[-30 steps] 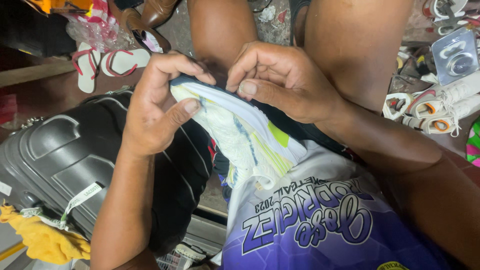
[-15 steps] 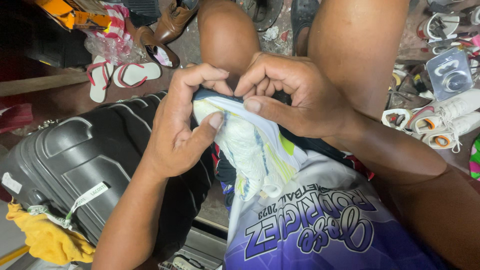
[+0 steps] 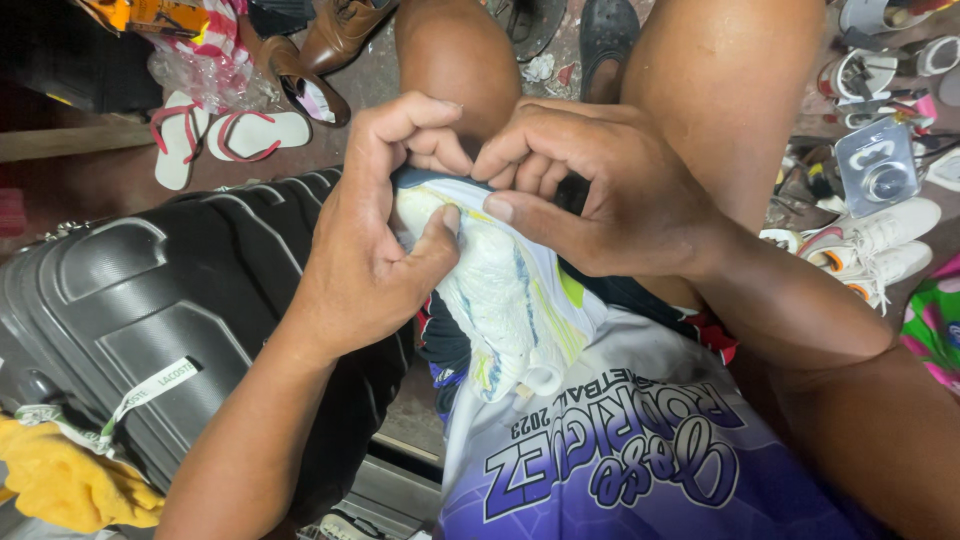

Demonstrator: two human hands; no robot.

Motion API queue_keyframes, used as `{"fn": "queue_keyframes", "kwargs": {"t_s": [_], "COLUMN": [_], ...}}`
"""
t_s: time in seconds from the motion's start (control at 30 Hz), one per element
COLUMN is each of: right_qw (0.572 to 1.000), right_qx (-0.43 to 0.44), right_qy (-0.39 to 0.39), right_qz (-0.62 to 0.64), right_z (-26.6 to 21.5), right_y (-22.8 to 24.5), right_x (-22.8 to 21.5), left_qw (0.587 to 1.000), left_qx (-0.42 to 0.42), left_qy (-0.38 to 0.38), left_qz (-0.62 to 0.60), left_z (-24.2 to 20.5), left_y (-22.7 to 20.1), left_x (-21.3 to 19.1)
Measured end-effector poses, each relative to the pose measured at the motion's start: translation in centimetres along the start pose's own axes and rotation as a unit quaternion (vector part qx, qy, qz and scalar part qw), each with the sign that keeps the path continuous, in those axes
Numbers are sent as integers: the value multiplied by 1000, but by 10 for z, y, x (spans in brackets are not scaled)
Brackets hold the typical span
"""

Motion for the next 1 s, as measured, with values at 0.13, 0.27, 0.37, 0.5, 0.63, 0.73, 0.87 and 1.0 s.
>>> {"fn": "queue_keyframes", "kwargs": {"t_s": [0.13, 0.27, 0.37, 0.5, 0.63, 0.73, 0.87, 1.0], "right_qw": [998, 990, 983, 959, 959, 965, 974, 981], "right_qx": [4, 0, -12, -38, -7, -19, -5, 3], "right_qy": [7, 19, 47, 55, 55, 42, 50, 59], "right_qz": [-60, -139, -178, -276, -278, -258, -222, -184], "right_z": [6, 12, 15, 8, 4, 5, 4, 5], "right_y": [6, 11, 13, 18, 9, 5, -5, -11], "right_x": [-3, -4, -2, 4, 10, 10, 7, 7], "left_qw": [999, 998, 996, 996, 996, 994, 992, 985], "left_qx": [15, -42, 26, 29, 48, 68, 95, 136], "left_qy": [-11, -7, -4, 2, 1, -2, 11, 13], "left_qz": [46, 37, 82, 83, 81, 83, 82, 104], "left_z": [4, 10, 11, 12, 11, 10, 8, 8], "left_y": [-5, 2, -7, -3, -3, -4, -3, -2], "left_x": [1, 3, 5, 8, 11, 12, 10, 10]}}
Point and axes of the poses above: each hand's wrist, its own z-axis towards the middle knuckle, its own x-axis out of the palm, y = z × x, the point moved 8 cm from there along z, towards the middle knuckle, and after that the axes turned 6 degrees about -x, right-handed, at the moved point
